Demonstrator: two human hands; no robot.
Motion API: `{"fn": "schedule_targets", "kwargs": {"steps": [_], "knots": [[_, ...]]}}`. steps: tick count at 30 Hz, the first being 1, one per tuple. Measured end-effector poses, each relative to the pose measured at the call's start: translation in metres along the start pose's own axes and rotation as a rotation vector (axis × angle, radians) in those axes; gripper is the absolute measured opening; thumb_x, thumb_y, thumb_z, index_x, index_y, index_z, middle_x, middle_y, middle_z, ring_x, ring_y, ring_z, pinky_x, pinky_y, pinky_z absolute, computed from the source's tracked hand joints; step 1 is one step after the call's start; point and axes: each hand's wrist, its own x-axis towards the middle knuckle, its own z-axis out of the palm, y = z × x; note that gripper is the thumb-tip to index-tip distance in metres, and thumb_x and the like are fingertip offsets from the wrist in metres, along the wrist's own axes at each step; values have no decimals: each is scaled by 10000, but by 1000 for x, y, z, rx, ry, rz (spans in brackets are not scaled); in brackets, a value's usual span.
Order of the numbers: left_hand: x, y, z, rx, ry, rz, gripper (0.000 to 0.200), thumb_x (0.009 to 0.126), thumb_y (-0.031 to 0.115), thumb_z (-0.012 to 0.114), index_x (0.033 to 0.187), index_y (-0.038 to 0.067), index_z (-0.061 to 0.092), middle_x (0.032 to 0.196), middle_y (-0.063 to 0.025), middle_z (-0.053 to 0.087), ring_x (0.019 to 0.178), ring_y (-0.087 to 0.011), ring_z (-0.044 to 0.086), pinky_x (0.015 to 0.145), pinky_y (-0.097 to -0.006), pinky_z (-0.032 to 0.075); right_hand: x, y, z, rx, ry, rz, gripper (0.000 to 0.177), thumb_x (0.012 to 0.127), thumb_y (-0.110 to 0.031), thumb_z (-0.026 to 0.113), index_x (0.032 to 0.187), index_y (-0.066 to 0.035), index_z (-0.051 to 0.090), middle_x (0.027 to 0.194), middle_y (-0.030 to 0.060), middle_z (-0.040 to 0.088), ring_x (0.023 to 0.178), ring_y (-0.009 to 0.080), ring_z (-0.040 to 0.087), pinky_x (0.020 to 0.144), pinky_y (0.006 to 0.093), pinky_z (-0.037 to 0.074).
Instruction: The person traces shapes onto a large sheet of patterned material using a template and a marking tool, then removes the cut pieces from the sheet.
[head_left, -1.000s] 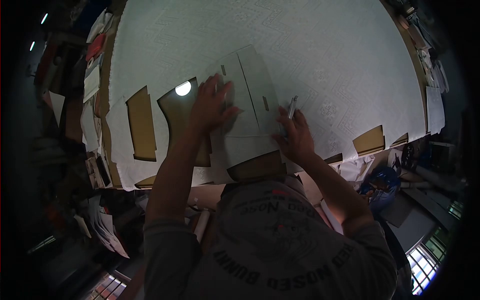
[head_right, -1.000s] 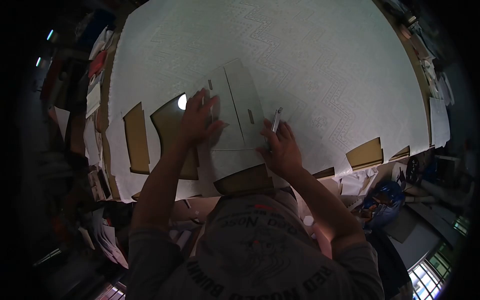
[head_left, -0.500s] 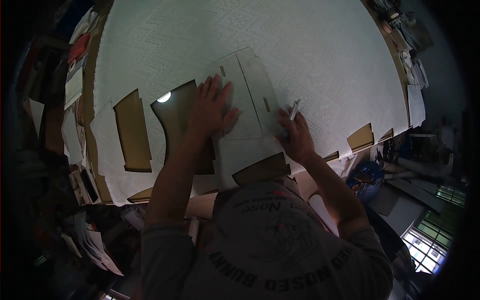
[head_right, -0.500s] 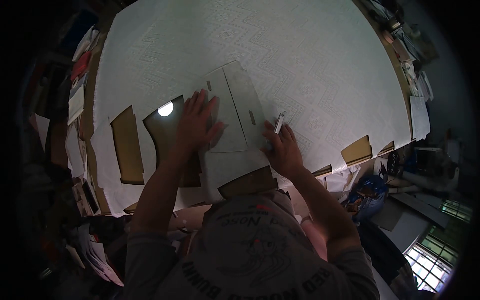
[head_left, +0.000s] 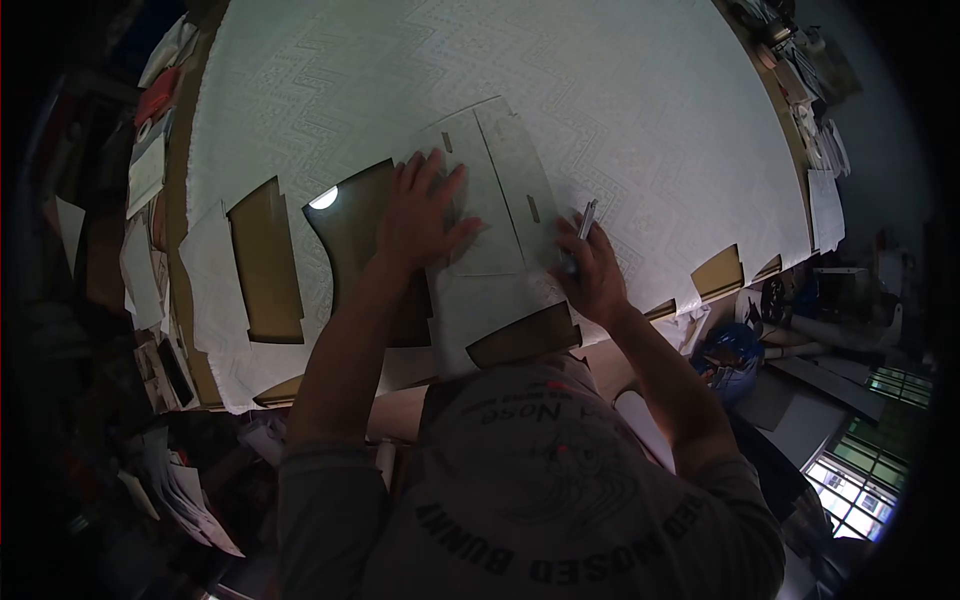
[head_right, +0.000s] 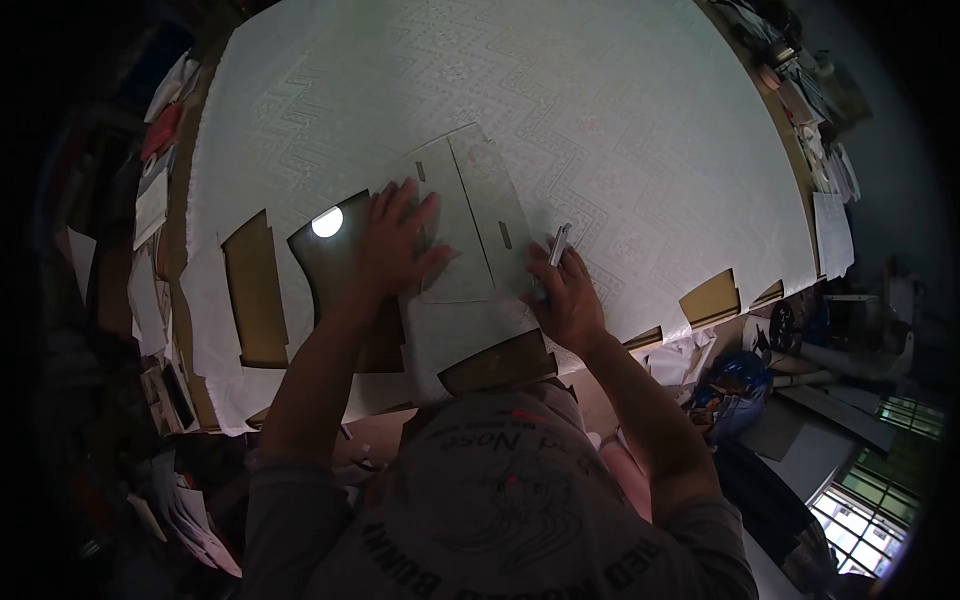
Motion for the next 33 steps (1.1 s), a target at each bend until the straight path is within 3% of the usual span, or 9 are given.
{"fn": "schedule_targets", "kwargs": {"steps": [5, 8, 33], "knots": [[1, 0, -1, 8, -11, -4, 803, 869, 634, 714, 1494, 150, 571, 1598, -236, 405, 1484, -488, 353, 1238, -641, 240, -1, 0, 0, 29, 10, 28, 572, 754, -111, 869, 1231, -101, 554, 1488, 166, 591, 1404, 466, 490, 1180, 563, 398], [0, -1, 1, 6, -15, 0, 815, 862, 638, 719, 1498, 152, 566, 1600, -236, 402, 1486, -486, 351, 1241, -642, 234, -2, 0, 0, 37, 11, 32, 566, 781, -109, 860, 1257, -80, 556, 1509, 149, 580, 1456, 438, 446, 1193, 542, 394], [1, 0, 1, 12, 3, -8, 820, 845, 644, 742, 1483, 154, 585, 1610, -224, 414, 1477, -479, 382, 1216, -639, 280, -5, 2, 1, 52, 52, 30, 554, 807, -157, 870, 1265, -81, 569, 1459, 153, 623, 1442, 439, 465, 1173, 538, 419]]}}
